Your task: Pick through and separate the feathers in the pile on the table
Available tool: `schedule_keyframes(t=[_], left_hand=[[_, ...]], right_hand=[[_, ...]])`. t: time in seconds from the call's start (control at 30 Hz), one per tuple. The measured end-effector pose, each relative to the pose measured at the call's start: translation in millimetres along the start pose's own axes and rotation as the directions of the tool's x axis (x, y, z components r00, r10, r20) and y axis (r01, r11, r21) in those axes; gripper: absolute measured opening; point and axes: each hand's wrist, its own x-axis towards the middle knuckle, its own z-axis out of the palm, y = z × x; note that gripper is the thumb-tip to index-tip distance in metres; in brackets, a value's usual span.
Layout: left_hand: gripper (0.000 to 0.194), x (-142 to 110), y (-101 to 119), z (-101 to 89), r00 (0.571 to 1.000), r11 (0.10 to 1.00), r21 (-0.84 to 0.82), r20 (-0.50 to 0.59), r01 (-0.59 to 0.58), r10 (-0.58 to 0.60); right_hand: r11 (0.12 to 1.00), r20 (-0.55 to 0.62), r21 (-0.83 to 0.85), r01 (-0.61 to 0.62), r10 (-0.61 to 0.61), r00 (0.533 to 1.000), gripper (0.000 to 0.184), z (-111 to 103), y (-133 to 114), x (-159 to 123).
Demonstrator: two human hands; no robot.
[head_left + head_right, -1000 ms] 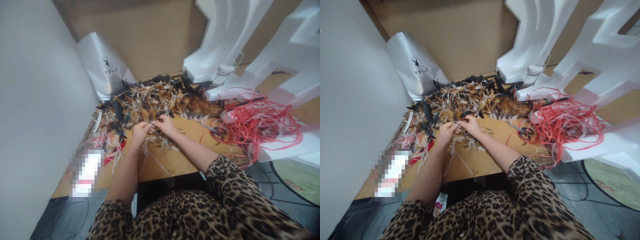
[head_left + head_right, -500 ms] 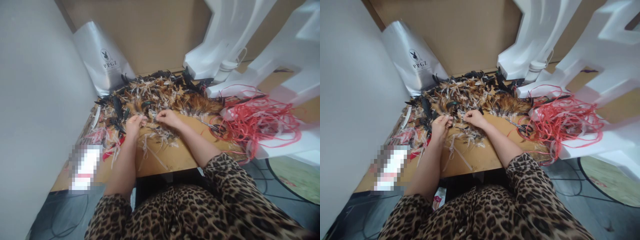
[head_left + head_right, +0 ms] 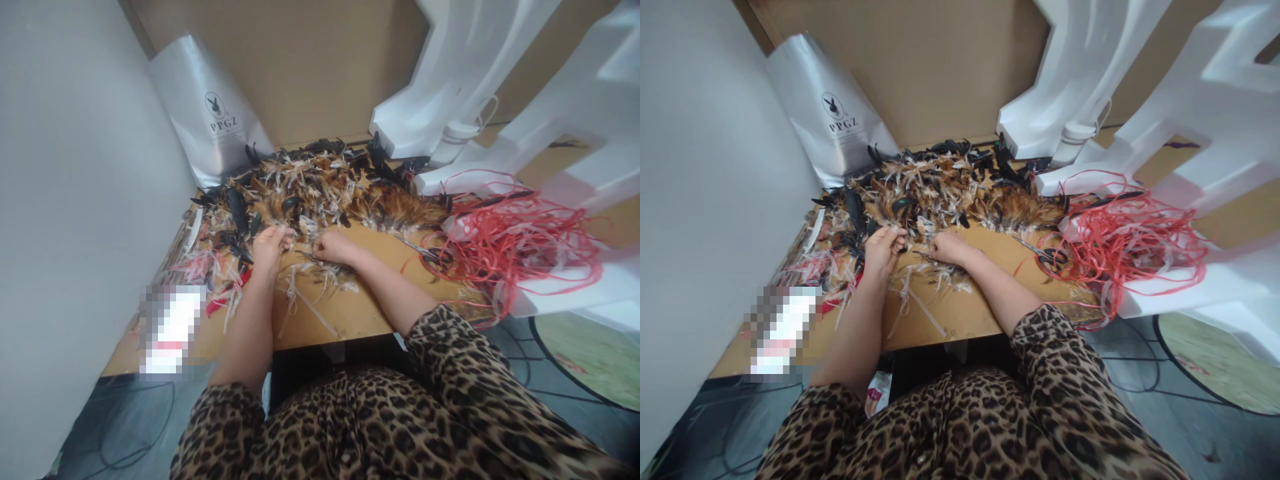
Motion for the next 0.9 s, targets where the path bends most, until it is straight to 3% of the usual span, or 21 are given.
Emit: schedule_keyframes(t=[0.1,0.27,0.33,0.4,0.47,0.5,0.63,0.8,0.9], left_hand=[[0.023,0.9,0.3,-1.0,1.000,1.000,0.017,-0.003,0.008,-0.008],[0.023,2.1,-0.5,-2.0,1.000,1.000,0.018,0.006,0.013,-0.013],[0.023,2.1,-1.0,-2.2,1.000,1.000,0.013,0.008,0.016,-0.016],[0.024,2.1,-1.2,-2.3,1.000,1.000,0.008,0.007,0.017,-0.017],[0.024,1.9,-1.1,-2.4,1.000,1.000,0.004,0.005,0.017,-0.017],[0.024,1.8,-1.0,-2.5,1.000,1.000,0.002,0.003,0.016,-0.016],[0.024,1.4,-0.8,-2.1,1.000,1.000,-0.017,0.012,0.014,-0.014],[0.024,0.7,-0.8,-1.0,0.999,0.999,-0.018,0.019,0.027,-0.026],[0.024,0.9,-1.3,-1.3,0.999,1.000,-0.011,0.024,0.025,-0.025]], right_hand=[[0.998,0.117,0.055,0.039,-0.045,0.992,0.007,-12.7,2.0,-4.8],[0.932,0.308,0.362,-0.001,-0.119,0.944,0.017,-43.8,15.9,-15.3],[0.900,0.239,0.432,-0.051,-0.059,0.969,0.023,-47.9,21.4,-15.8],[0.905,0.039,0.417,-0.084,0.074,0.996,0.021,-45.1,26.1,-13.2],[0.939,-0.152,0.328,-0.100,0.157,0.976,0.016,-37.8,30.2,-8.6],[0.955,-0.191,0.277,-0.102,0.159,0.969,0.015,-33.5,31.9,-6.0],[0.996,-0.203,0.065,-0.061,0.073,0.976,0.015,-18.1,33.3,2.2],[0.983,-0.205,-0.181,-0.007,-0.031,0.978,0.018,-5.5,23.5,5.7],[0.980,-0.226,-0.197,-0.021,-0.024,0.974,0.017,-3.5,20.2,6.0]])
